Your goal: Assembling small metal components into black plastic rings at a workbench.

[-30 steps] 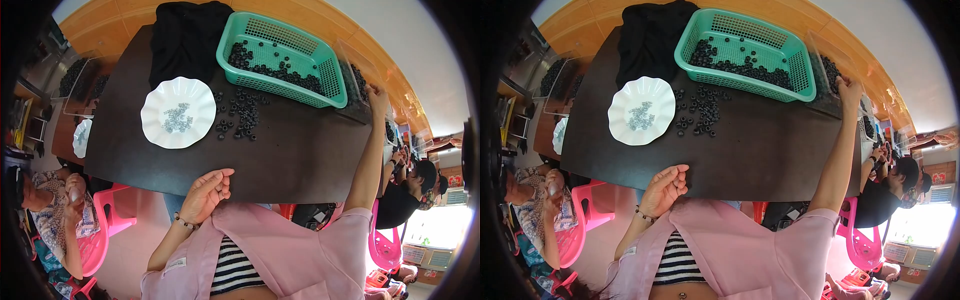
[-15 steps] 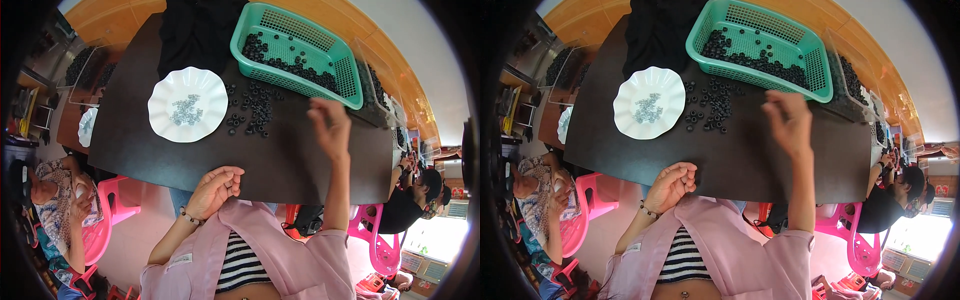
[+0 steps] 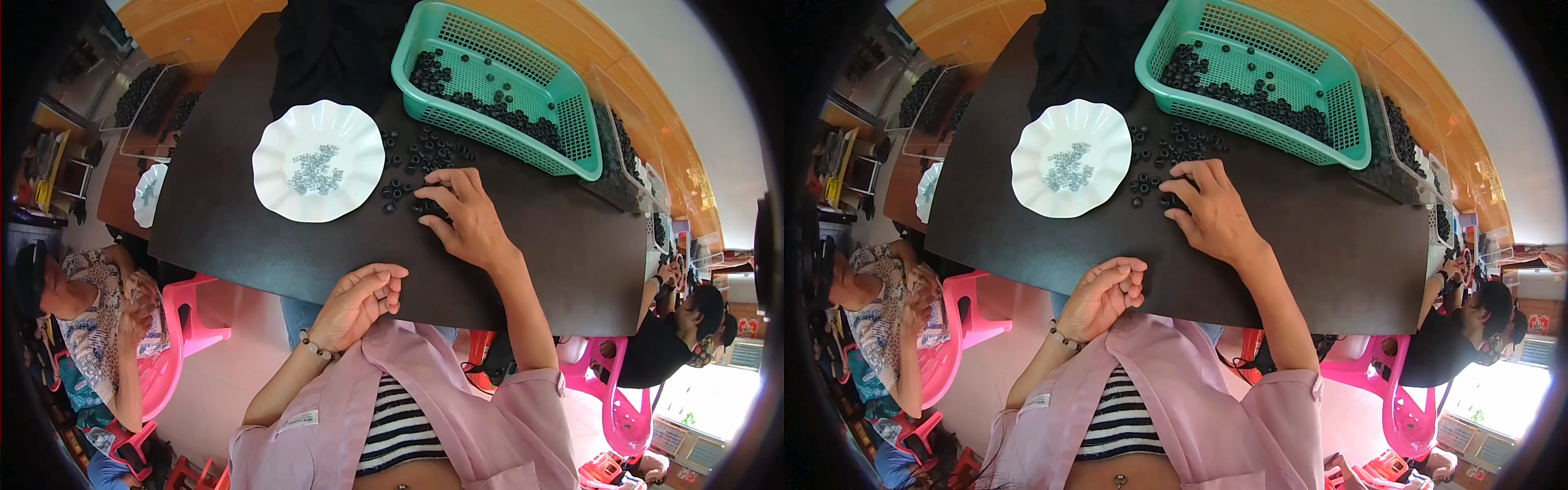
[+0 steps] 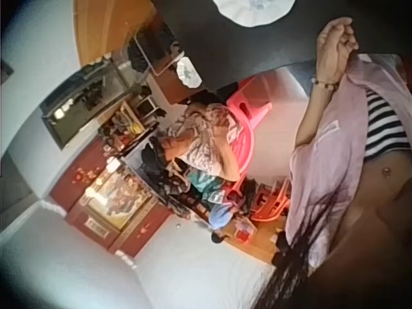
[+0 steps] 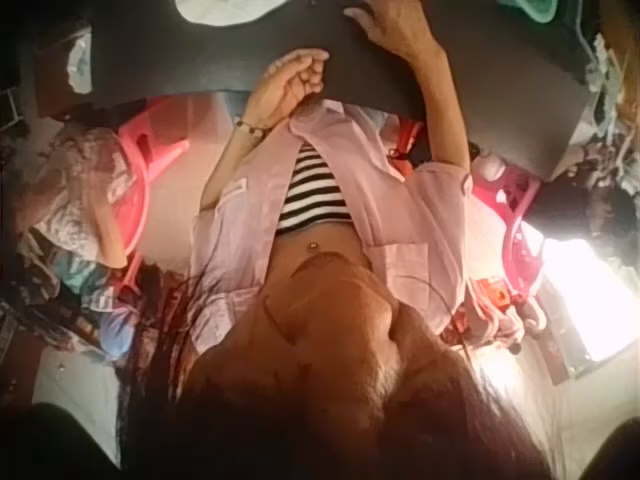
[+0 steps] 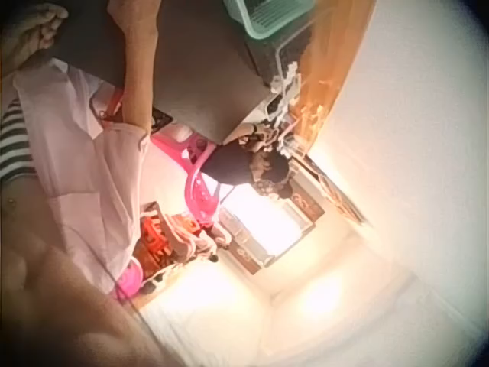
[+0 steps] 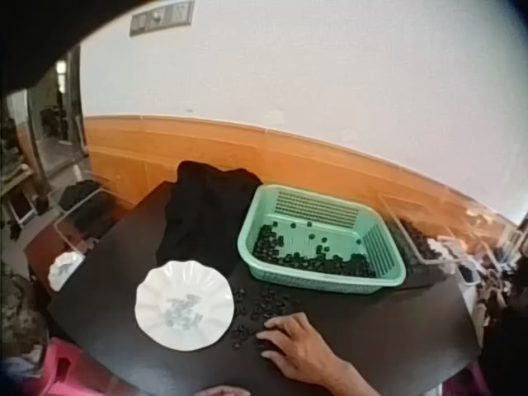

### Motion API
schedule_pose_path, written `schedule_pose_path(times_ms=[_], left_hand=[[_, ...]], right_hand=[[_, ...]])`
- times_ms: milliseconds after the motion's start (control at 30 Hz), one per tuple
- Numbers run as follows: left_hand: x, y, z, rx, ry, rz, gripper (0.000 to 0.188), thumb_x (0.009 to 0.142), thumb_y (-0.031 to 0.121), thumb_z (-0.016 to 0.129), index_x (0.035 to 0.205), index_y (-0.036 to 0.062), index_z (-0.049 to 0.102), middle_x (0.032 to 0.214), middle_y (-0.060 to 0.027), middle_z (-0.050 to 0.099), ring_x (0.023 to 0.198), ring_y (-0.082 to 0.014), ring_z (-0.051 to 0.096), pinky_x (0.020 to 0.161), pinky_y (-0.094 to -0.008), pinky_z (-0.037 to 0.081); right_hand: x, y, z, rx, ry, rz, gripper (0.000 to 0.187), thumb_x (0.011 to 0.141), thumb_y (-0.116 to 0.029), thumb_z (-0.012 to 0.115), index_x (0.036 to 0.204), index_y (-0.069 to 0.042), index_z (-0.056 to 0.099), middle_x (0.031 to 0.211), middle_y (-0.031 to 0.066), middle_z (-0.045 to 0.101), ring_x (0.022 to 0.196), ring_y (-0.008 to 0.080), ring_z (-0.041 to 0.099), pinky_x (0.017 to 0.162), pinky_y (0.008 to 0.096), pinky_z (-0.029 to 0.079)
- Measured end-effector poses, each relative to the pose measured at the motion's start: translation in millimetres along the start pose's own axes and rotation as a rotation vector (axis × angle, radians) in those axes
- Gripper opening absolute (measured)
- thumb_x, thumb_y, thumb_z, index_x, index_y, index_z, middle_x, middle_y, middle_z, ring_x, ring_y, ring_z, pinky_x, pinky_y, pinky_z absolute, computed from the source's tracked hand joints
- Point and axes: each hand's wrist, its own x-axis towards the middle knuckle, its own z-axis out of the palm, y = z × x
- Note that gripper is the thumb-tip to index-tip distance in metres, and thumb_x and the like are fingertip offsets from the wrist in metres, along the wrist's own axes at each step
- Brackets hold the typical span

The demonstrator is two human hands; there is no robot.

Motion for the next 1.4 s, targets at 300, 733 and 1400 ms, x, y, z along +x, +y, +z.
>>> schedule_pose_path(times_ms=[300, 733, 1400], left_hand=[[0.6, 0.7, -1.3, 0.004, -0.021, 0.001, 0.024, 0.097, 0.014, 0.051, 0.110, -0.0028, 0.063, 0.088, -0.0034, 0.060, 0.076, -0.0099, 0.055, 0.072, -0.0268, 0.047], [0.5, 0.9, 1.7, 0.034, -0.013, 0.009, 0.026, 0.098, 0.019, 0.053, 0.111, -0.0016, 0.061, 0.088, -0.0029, 0.059, 0.075, -0.0097, 0.055, 0.071, -0.0281, 0.046], [-5.3, -0.9, 7.4, 0.102, -0.076, 0.108, 0.028, 0.094, 0.023, 0.062, 0.116, 0.0053, 0.063, 0.100, 0.0017, 0.062, 0.078, -0.0026, 0.050, 0.073, -0.0182, 0.044]], right_hand=[[-3.1, 7.4, -2.9, -0.066, 0.000, -0.026, 0.032, 0.069, -0.003, 0.075, 0.098, -0.009, 0.063, 0.111, 0.0082, 0.056, 0.102, 0.0305, 0.051, 0.084, 0.0387, 0.047], [-5.2, 0.0, -4.0, 0.048, 0.060, -0.012, 0.028, 0.069, -0.004, 0.076, 0.094, -0.008, 0.063, 0.107, 0.0077, 0.058, 0.099, 0.0295, 0.052, 0.085, 0.0372, 0.046], [-18.7, -70.0, -12.6, 0.301, 0.026, -0.092, 0.032, 0.064, -0.005, 0.077, 0.094, -0.009, 0.066, 0.102, 0.0051, 0.064, 0.089, 0.0265, 0.056, 0.075, 0.0349, 0.049]])
